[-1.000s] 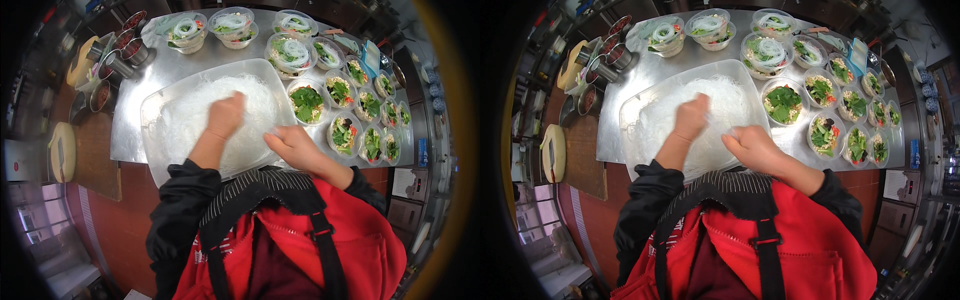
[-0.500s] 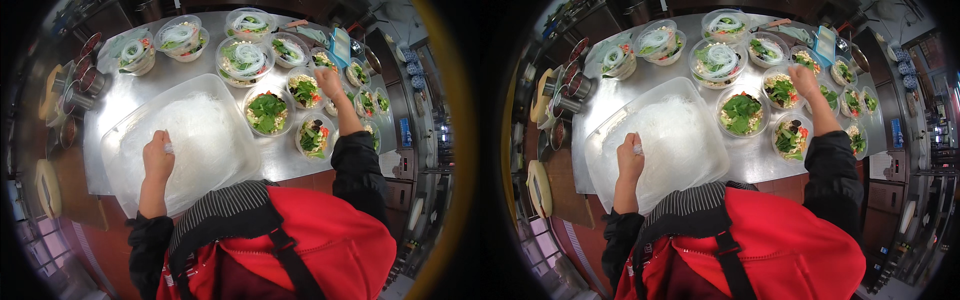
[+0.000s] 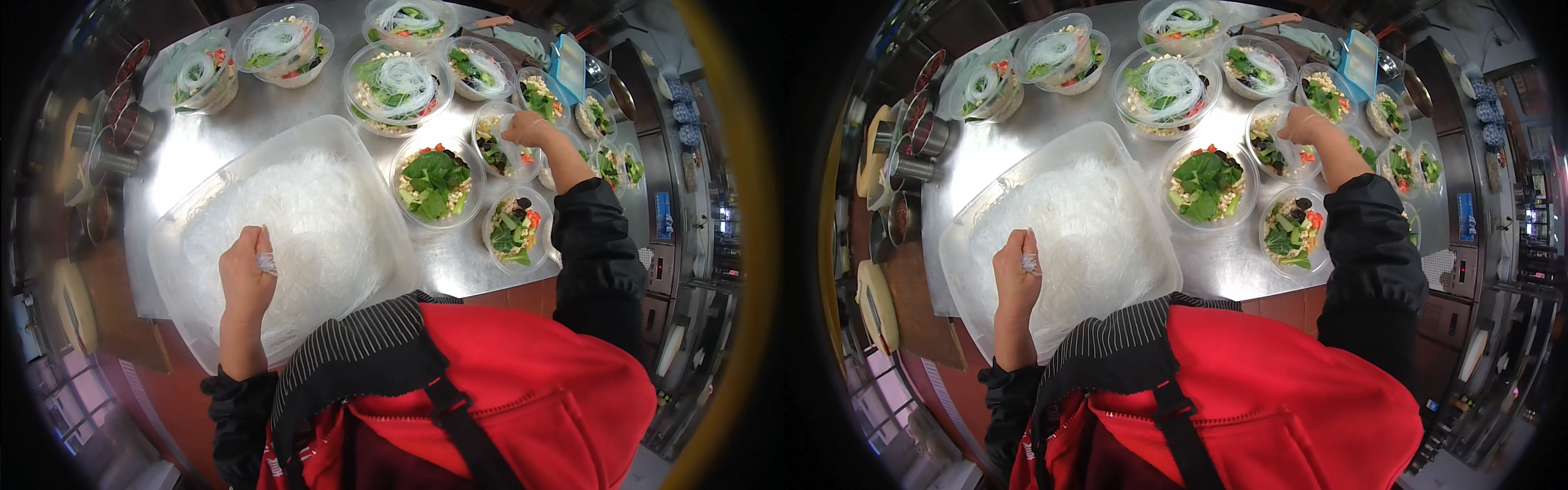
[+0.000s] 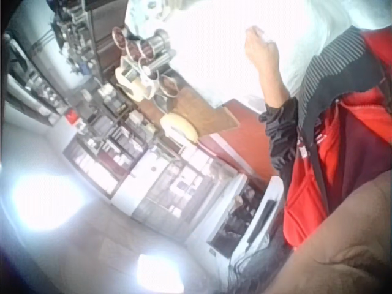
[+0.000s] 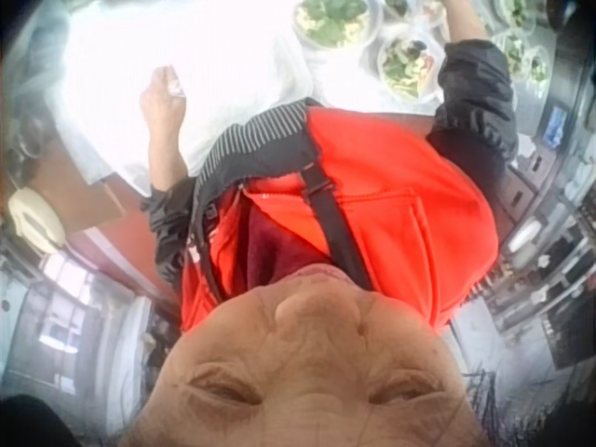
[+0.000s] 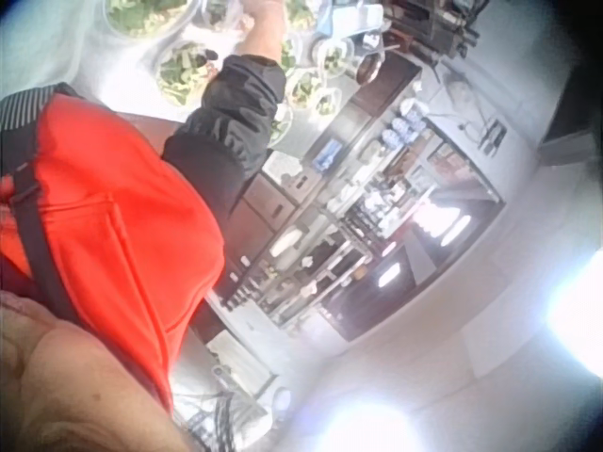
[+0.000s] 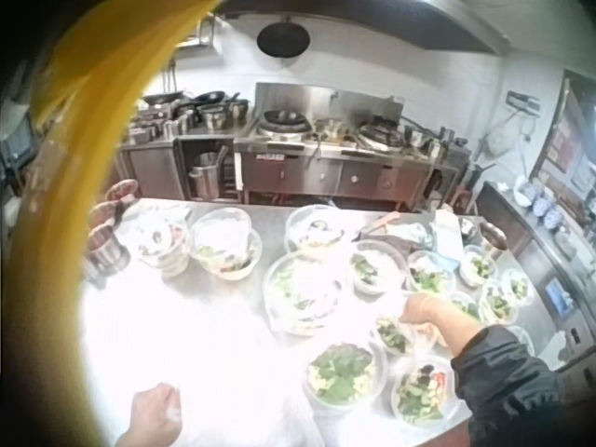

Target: The person repeatedly takes portions of white noodles from a large container and places them into multiple clear plastic bowls containing mixed vegetables. The person then moves the container to a different counter area.

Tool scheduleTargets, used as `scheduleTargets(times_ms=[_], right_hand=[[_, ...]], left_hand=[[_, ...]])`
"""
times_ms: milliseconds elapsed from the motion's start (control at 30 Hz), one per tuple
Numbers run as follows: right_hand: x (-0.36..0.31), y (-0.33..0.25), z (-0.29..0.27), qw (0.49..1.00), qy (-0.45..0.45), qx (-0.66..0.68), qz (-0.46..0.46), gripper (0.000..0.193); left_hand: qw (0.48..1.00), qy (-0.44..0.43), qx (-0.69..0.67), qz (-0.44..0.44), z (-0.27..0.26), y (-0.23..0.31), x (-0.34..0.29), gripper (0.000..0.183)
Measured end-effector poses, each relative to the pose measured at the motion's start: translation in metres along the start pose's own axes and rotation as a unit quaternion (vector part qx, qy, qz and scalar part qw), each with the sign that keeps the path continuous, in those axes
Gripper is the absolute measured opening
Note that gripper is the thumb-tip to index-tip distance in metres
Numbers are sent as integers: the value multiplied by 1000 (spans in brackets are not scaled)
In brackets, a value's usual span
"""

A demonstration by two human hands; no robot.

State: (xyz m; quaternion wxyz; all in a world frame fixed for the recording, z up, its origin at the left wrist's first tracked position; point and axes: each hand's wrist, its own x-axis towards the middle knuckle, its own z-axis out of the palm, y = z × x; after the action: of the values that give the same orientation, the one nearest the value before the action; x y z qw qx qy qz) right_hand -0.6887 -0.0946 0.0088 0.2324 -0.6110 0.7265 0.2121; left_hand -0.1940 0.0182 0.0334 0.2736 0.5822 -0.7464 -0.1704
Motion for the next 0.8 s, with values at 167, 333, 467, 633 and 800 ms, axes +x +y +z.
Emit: scheduleTargets(times_ms=[167, 333, 467, 633, 800], right_hand=[[-5, 5, -4, 959, -163, 233, 21, 20], [-6, 12, -7, 956, -226, 180, 59, 7], [-16, 19, -16, 961, -166, 204, 82, 13], [-44, 47, -4, 968, -34, 174, 177, 25], [-52, 64, 51, 968, 9, 181, 176, 29]], left_hand=[[1000, 2, -4, 6, 0, 1, -1, 13], [1000, 6, -23, 1, -1, 2, -1, 13], [1000, -1, -20, 2, -3, 2, -2, 12], [999, 17, -34, 8, -2, 1, -3, 20], [999, 9, -24, 28, -1, 2, -2, 20]])
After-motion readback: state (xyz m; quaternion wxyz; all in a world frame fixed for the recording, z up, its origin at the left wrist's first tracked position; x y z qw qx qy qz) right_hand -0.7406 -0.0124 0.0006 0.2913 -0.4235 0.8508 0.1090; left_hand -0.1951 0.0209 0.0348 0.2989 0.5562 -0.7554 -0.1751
